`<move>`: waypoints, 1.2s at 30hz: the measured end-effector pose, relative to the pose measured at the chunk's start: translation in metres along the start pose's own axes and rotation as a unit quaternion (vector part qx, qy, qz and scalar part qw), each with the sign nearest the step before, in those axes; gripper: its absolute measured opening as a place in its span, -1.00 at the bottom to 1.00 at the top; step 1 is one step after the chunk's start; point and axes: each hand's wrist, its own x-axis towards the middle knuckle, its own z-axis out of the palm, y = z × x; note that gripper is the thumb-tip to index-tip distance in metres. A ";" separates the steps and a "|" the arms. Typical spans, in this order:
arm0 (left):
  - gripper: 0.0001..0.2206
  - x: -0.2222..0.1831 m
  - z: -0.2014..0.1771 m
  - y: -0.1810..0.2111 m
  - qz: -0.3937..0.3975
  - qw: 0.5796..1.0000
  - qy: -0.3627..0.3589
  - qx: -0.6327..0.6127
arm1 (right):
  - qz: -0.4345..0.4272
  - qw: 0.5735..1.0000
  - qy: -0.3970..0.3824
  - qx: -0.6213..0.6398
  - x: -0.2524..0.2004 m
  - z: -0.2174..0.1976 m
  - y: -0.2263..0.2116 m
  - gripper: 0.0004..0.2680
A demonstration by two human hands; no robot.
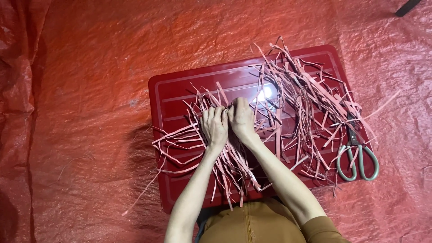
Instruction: Weaving thin pink plastic strips together on a flat surface to create a mesh.
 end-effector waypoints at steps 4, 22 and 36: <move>-0.84 -0.001 0.005 -0.002 -0.009 1.000 0.002 -0.007 | 0.059 0.991 0.025 0.121 -0.009 0.006 0.008 -0.90; -0.56 0.002 -0.070 0.020 -0.070 0.967 -0.135 -0.205 | -0.037 0.954 0.031 0.296 -0.030 -0.011 0.009 -0.59; -0.36 -0.029 -0.128 0.005 -0.007 0.975 -0.213 0.062 | -0.236 0.971 0.008 -0.031 -0.040 -0.027 -0.014 -0.75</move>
